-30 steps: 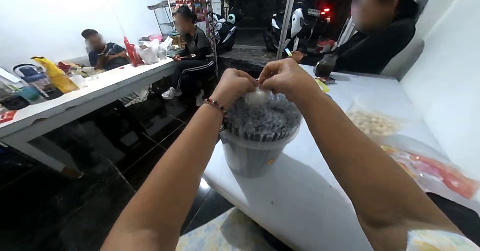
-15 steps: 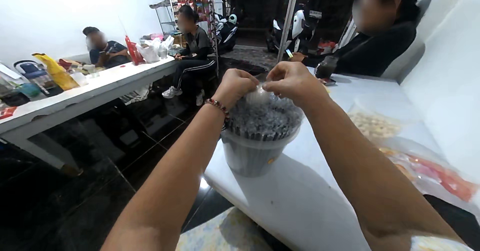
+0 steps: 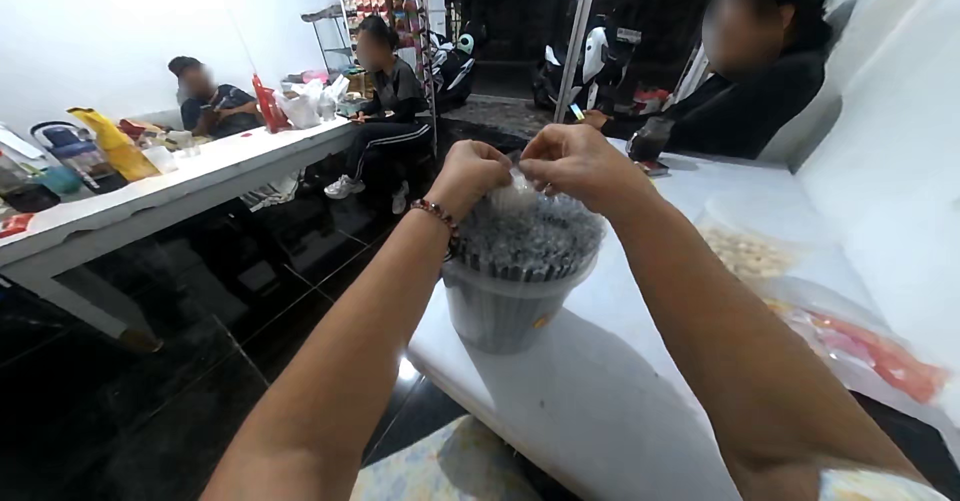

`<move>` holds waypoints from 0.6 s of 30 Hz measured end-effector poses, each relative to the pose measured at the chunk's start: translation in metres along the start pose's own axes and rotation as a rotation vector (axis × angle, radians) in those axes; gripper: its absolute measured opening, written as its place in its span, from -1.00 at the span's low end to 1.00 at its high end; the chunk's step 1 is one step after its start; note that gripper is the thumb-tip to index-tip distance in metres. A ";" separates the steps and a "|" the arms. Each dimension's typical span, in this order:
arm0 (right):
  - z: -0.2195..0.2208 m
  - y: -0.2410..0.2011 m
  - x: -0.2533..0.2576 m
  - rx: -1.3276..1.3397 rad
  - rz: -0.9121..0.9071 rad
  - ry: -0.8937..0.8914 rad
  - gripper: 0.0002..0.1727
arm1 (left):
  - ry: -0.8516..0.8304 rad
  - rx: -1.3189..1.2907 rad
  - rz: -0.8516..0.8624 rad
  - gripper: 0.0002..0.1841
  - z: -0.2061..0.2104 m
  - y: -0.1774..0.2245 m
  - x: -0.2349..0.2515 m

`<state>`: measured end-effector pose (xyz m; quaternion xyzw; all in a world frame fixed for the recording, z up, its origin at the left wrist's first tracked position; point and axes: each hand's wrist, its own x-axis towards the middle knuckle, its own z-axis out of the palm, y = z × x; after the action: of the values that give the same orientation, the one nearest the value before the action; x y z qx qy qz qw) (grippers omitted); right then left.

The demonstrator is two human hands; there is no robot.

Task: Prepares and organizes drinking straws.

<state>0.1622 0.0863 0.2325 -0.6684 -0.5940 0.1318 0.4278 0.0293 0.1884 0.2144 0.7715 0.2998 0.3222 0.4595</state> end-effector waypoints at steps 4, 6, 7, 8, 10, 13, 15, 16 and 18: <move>-0.001 0.004 0.004 0.043 -0.006 0.013 -0.85 | -0.005 0.013 0.001 -0.81 0.000 0.001 -0.001; 0.000 0.006 0.008 0.018 0.000 0.024 -0.74 | 0.000 0.023 0.004 -0.81 0.000 0.001 0.000; 0.001 0.006 0.009 0.012 0.016 0.025 -0.66 | 0.000 0.022 0.004 -0.80 0.000 0.001 0.000; 0.002 0.005 0.011 0.009 0.035 0.019 -0.59 | 0.001 0.019 0.006 -0.78 -0.001 0.001 0.000; 0.003 0.006 0.015 0.029 0.085 -0.010 -0.53 | -0.001 0.016 0.008 -0.77 -0.001 0.002 0.000; 0.005 0.009 0.018 0.068 0.106 -0.009 -0.73 | -0.018 0.013 0.001 -0.74 -0.003 0.003 -0.001; 0.006 0.012 0.019 0.063 0.082 0.001 -0.82 | -0.061 0.006 -0.013 -0.67 -0.009 0.007 -0.004; 0.006 0.013 0.020 0.055 0.066 0.006 -0.83 | -0.090 0.006 -0.017 -0.61 -0.014 0.010 -0.007; 0.006 0.015 0.021 0.045 0.035 0.015 -0.86 | -0.123 0.014 -0.011 -0.48 -0.024 0.014 -0.015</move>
<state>0.1732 0.1088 0.2247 -0.6698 -0.5759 0.1478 0.4448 0.0039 0.1837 0.2329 0.7915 0.2774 0.2694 0.4732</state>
